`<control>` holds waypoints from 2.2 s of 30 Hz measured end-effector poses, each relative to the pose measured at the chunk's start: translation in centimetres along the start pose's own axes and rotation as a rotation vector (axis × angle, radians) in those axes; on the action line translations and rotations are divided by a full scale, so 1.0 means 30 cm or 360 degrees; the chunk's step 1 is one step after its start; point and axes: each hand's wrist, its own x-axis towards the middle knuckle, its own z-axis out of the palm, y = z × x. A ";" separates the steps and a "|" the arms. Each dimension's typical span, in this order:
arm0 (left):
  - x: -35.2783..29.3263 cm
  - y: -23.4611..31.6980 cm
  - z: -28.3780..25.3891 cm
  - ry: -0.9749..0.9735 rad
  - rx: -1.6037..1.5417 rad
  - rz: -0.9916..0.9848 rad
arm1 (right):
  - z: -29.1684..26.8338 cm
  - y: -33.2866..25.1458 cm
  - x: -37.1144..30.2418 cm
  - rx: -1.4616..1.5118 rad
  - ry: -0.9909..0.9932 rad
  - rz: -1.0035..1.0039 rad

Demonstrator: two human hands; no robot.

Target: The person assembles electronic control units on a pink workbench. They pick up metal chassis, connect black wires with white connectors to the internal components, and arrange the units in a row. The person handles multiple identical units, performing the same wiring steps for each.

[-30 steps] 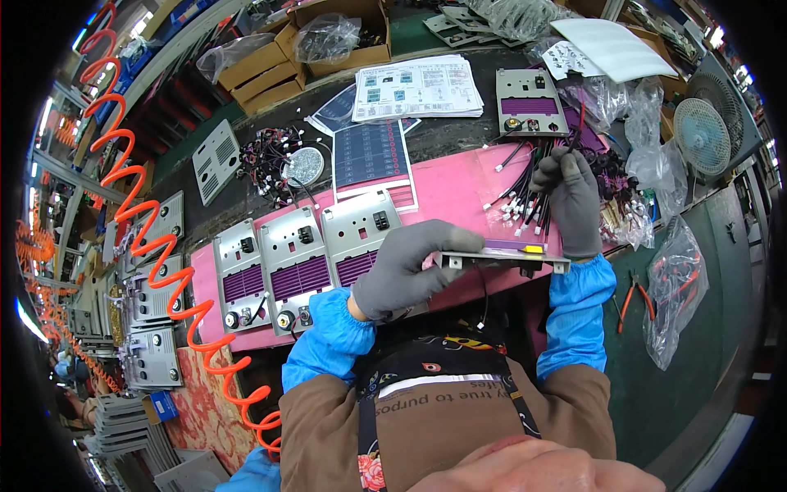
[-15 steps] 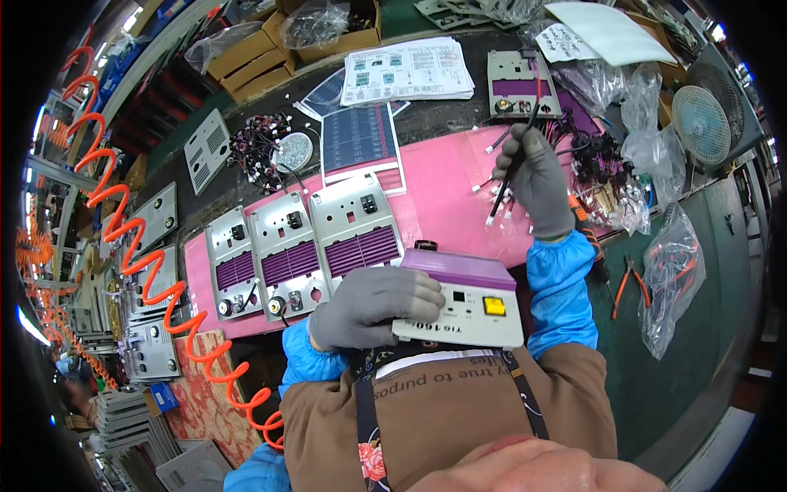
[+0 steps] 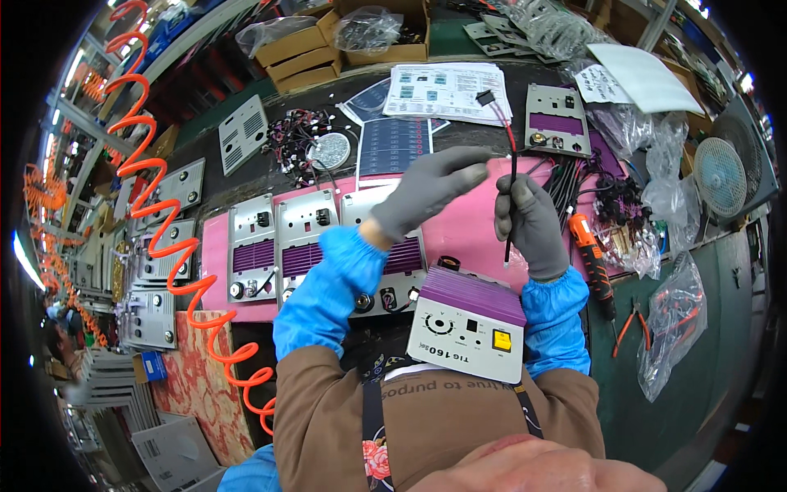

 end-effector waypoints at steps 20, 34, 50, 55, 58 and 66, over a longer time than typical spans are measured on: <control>0.161 -0.061 -0.012 0.0412 -0.0198 -0.0059 | -0.019 0.005 -0.173 -0.0588 0.0113 0.0435; 0.193 -0.069 -0.054 0.0541 -0.0250 -0.0033 | 0.018 0.005 -0.197 -0.0489 0.0147 0.0419; 0.206 -0.073 -0.042 0.0537 -0.0268 -0.0066 | 0.019 0.063 -0.214 -0.1058 0.0608 0.0048; 0.207 -0.074 -0.043 0.0555 -0.0289 -0.0082 | 0.030 0.068 -0.217 -0.1766 0.0807 -0.0311; 0.207 -0.079 -0.040 0.0552 -0.0340 -0.0105 | 0.034 0.070 -0.224 -0.1839 0.0802 -0.0342; 0.203 -0.082 -0.029 0.0495 -0.0537 -0.0075 | -0.011 0.105 -0.230 -0.1095 0.0710 -0.0238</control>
